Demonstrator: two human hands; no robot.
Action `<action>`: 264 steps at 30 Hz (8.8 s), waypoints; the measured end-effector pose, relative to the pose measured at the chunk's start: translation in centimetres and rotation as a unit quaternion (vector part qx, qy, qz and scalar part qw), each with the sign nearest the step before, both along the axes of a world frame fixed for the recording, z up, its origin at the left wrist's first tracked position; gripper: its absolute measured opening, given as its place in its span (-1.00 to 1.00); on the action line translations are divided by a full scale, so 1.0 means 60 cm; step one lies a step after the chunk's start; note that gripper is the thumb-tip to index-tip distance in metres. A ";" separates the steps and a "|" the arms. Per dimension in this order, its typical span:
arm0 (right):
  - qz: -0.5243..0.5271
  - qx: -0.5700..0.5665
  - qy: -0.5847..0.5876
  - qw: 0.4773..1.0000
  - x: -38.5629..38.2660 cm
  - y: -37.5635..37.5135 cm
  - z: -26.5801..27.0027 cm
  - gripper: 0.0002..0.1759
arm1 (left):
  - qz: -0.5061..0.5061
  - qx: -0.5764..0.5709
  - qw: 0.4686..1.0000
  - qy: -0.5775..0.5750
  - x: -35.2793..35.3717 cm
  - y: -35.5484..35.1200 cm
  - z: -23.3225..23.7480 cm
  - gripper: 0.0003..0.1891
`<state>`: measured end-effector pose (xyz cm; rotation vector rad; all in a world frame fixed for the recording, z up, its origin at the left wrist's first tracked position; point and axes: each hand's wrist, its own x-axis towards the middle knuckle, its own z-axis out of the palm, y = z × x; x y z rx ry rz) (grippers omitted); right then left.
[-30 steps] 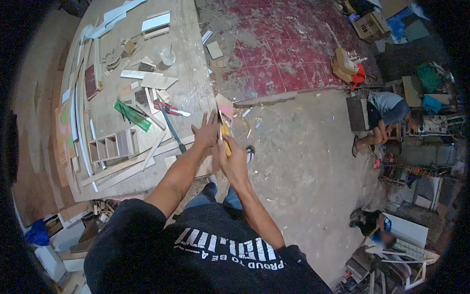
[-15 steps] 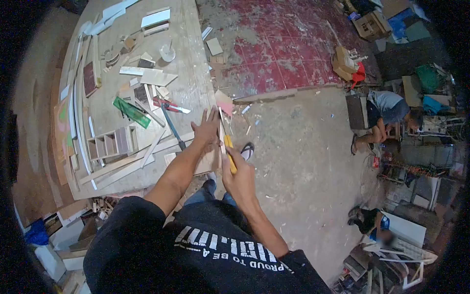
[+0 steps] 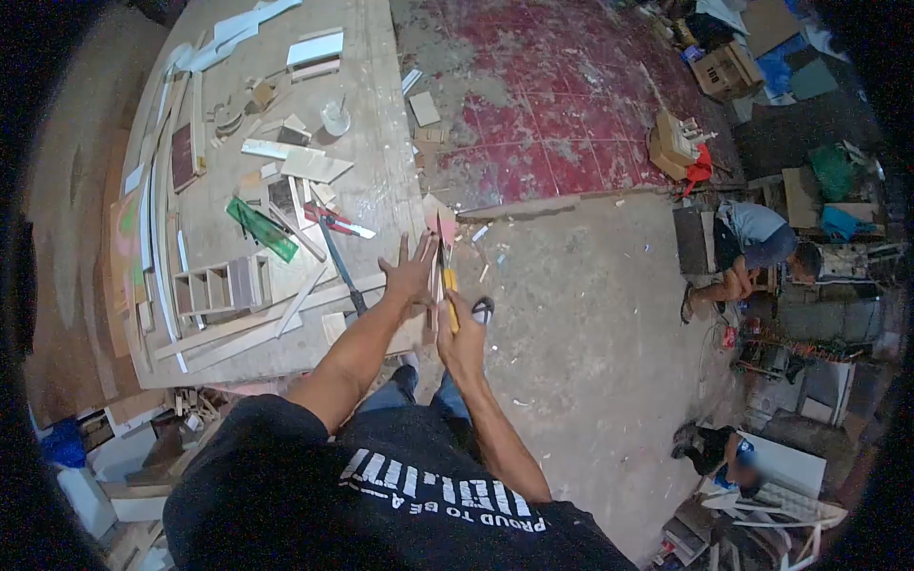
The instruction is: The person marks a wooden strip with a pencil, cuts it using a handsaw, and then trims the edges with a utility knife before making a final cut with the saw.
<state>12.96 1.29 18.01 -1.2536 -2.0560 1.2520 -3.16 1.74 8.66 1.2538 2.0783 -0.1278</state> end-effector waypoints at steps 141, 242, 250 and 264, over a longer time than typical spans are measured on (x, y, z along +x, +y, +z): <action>0.001 -0.005 0.013 1.000 -0.053 0.035 0.000 -0.54 | 0.063 0.184 0.953 0.231 0.041 -0.030 -0.108 -0.22; 0.040 -0.062 0.063 0.995 -0.003 -0.001 -0.041 -0.59 | 0.123 0.219 0.928 0.277 0.038 -0.013 -0.140 -0.31; 0.035 0.051 0.103 0.993 0.053 -0.037 -0.126 -0.58 | 0.132 0.238 0.932 0.241 0.045 -0.011 -0.141 -0.30; 0.007 0.005 0.062 0.998 0.080 -0.090 -0.128 -0.55 | 0.116 0.219 0.947 0.203 0.036 -0.015 -0.128 -0.36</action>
